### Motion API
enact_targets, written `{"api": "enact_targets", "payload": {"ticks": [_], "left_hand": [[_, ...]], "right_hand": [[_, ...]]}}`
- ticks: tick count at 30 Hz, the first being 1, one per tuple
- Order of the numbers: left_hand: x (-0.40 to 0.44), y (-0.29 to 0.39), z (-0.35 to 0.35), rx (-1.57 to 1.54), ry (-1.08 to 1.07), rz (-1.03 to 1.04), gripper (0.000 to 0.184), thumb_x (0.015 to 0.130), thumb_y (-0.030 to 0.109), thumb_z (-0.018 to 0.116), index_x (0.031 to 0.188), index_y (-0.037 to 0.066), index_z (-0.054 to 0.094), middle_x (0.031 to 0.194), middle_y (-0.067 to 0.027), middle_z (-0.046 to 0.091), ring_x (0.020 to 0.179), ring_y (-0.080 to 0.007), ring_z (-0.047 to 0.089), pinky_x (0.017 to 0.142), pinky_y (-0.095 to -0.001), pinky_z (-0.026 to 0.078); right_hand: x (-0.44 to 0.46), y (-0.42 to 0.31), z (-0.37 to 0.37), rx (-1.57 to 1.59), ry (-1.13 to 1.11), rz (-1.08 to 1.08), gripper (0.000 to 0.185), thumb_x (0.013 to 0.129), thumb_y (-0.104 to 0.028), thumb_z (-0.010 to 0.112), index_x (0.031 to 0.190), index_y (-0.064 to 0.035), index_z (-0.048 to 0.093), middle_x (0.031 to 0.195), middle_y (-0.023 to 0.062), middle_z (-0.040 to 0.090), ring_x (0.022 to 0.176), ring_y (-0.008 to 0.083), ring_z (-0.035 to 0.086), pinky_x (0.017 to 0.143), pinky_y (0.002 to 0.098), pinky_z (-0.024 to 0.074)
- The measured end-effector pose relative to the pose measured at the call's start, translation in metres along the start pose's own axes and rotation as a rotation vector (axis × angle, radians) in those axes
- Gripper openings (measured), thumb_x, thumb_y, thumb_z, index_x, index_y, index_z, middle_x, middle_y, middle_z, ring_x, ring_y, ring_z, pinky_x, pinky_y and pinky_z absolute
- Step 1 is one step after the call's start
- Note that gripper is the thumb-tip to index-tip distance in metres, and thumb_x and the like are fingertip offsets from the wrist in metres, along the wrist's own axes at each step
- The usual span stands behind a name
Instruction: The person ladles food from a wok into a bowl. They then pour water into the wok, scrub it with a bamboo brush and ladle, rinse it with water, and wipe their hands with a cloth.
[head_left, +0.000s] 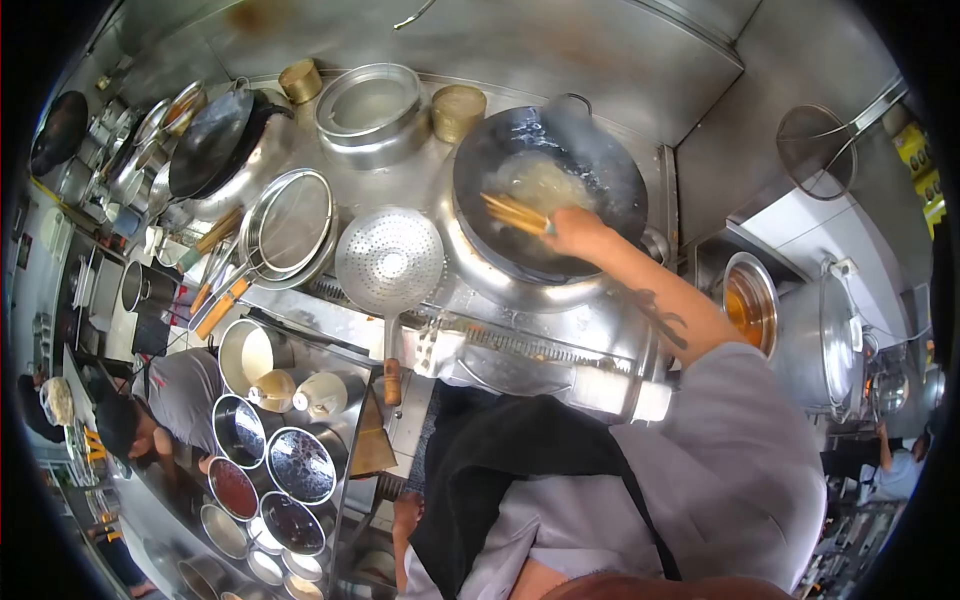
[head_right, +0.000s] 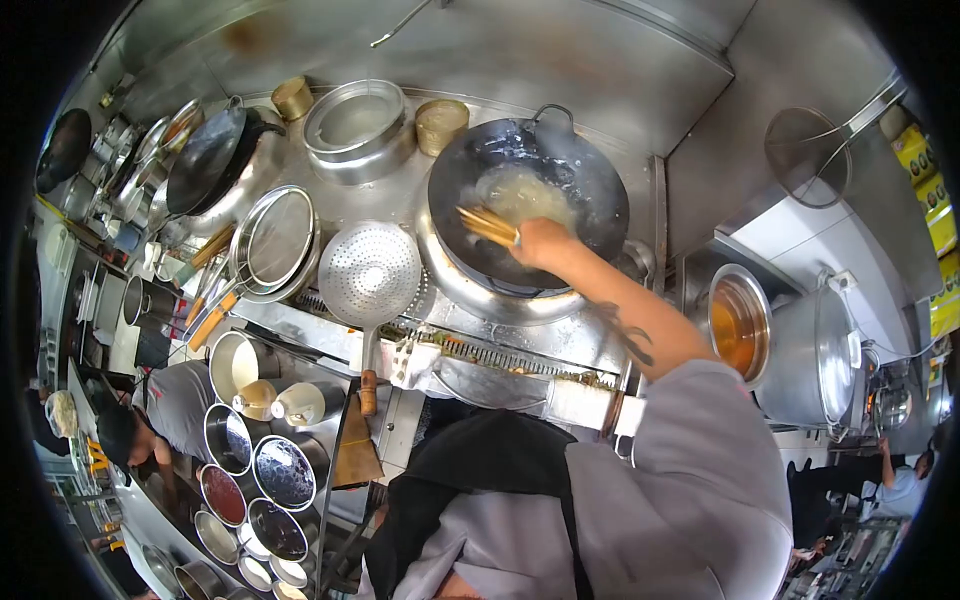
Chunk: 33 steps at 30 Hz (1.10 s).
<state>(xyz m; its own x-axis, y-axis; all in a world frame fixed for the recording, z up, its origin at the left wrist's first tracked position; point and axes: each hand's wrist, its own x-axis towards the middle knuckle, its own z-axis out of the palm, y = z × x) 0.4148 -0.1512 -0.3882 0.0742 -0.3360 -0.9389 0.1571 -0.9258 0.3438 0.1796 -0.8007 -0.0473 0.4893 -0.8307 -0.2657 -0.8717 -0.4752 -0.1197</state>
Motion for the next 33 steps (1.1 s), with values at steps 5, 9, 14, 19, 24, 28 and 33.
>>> {"api": "enact_targets", "payload": {"ticks": [5,9,14,19,24,28,33], "left_hand": [[-0.022,0.037,0.011,-0.26,0.238,-0.047,0.018,0.091,0.02,0.047,0.089,0.01,0.062,0.071,-0.0008,0.06,0.057,-0.0115,0.06,0.044,-0.0268,0.045],[-0.013,0.032,-0.001,0.246,0.172,0.391,0.019,0.091,0.021,0.047,0.096,0.009,0.061,0.074,-0.0009,0.062,0.057,-0.0115,0.06,0.046,-0.0257,0.047],[-0.047,0.072,0.012,0.026,0.241,0.187,0.017,0.092,0.022,0.047,0.097,0.011,0.061,0.072,0.0009,0.06,0.055,-0.0111,0.058,0.044,-0.0255,0.044],[-0.008,0.006,0.02,-0.312,0.224,-0.106,0.014,0.093,0.02,0.048,0.096,0.013,0.06,0.072,0.001,0.058,0.055,-0.0112,0.056,0.044,-0.0256,0.041],[-0.047,0.032,0.022,-0.351,0.278,-0.11,0.015,0.094,0.02,0.047,0.096,0.011,0.059,0.076,-0.0018,0.06,0.056,-0.0121,0.056,0.045,-0.0271,0.042],[-0.05,0.033,0.02,-0.342,0.259,-0.152,0.016,0.094,0.02,0.046,0.095,0.01,0.059,0.076,-0.0023,0.061,0.056,-0.012,0.056,0.045,-0.0269,0.042],[-0.012,-0.008,0.006,-0.163,0.01,-0.008,0.017,0.093,0.021,0.047,0.097,0.01,0.06,0.076,-0.002,0.061,0.055,-0.0112,0.056,0.044,-0.0255,0.042]], "right_hand": [[0.005,0.049,-0.022,-0.162,-0.094,0.05,0.035,0.077,-0.034,0.065,0.096,-0.0045,0.068,0.093,0.0208,0.068,0.089,0.0364,0.066,0.08,0.0459,0.0523],[0.062,0.061,-0.015,-0.12,-0.017,0.231,0.036,0.078,-0.032,0.064,0.097,-0.0026,0.068,0.094,0.0214,0.068,0.09,0.0357,0.066,0.08,0.0452,0.0527],[0.0,0.055,-0.022,-0.177,-0.052,0.209,0.033,0.078,-0.028,0.064,0.1,-0.0039,0.069,0.098,0.0181,0.068,0.093,0.033,0.066,0.083,0.0422,0.0521],[0.034,0.111,-0.046,-0.172,0.037,0.345,0.035,0.079,-0.029,0.062,0.102,-0.0031,0.068,0.103,0.0182,0.068,0.094,0.0354,0.066,0.086,0.0423,0.0517],[0.008,0.119,0.009,-0.182,0.053,0.28,0.031,0.081,-0.025,0.058,0.101,-0.003,0.068,0.103,0.0181,0.068,0.094,0.0356,0.066,0.084,0.0439,0.052],[0.061,0.115,-0.026,-0.092,0.193,0.238,0.032,0.079,-0.028,0.061,0.097,-0.003,0.068,0.092,0.0199,0.068,0.087,0.0353,0.066,0.079,0.045,0.0523],[0.08,0.021,0.017,0.031,0.057,0.188,0.027,0.079,-0.023,0.058,0.092,-0.0035,0.07,0.094,0.0194,0.068,0.089,0.0343,0.067,0.083,0.0438,0.052]]}}
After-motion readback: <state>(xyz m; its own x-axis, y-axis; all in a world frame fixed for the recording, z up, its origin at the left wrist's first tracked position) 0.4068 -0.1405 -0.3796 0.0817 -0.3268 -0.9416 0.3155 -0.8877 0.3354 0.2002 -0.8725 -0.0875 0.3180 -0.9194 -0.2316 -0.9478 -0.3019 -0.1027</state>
